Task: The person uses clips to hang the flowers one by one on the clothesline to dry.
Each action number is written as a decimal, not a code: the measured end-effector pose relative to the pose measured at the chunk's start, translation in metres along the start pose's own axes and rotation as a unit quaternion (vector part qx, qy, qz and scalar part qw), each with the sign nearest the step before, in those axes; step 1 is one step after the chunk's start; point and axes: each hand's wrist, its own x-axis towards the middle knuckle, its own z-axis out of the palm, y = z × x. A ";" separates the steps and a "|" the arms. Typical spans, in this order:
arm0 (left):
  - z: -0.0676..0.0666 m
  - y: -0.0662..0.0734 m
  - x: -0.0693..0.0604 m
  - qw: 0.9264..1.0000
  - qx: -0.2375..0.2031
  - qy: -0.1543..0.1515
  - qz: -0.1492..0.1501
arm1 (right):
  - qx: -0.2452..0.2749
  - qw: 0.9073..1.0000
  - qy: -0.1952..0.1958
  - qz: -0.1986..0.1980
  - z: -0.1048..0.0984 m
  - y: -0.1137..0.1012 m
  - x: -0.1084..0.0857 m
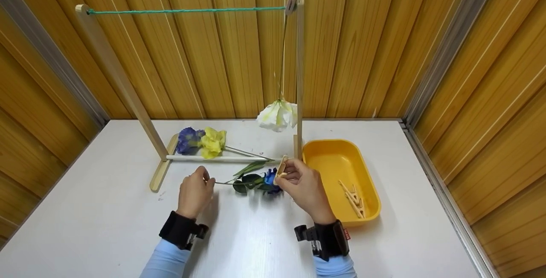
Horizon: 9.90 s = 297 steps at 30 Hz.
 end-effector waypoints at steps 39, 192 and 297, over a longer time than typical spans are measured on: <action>-0.008 0.010 0.018 0.898 -0.422 0.050 -0.110 | 0.019 1.000 -0.004 -0.010 0.001 0.002 0.000; -0.085 0.223 0.231 0.977 -0.176 -0.034 0.113 | 0.011 0.981 0.123 -0.153 -0.045 -0.252 0.203; -0.103 0.120 0.157 0.977 -0.040 -0.037 0.207 | -0.236 0.936 0.030 -0.260 -0.061 -0.118 0.085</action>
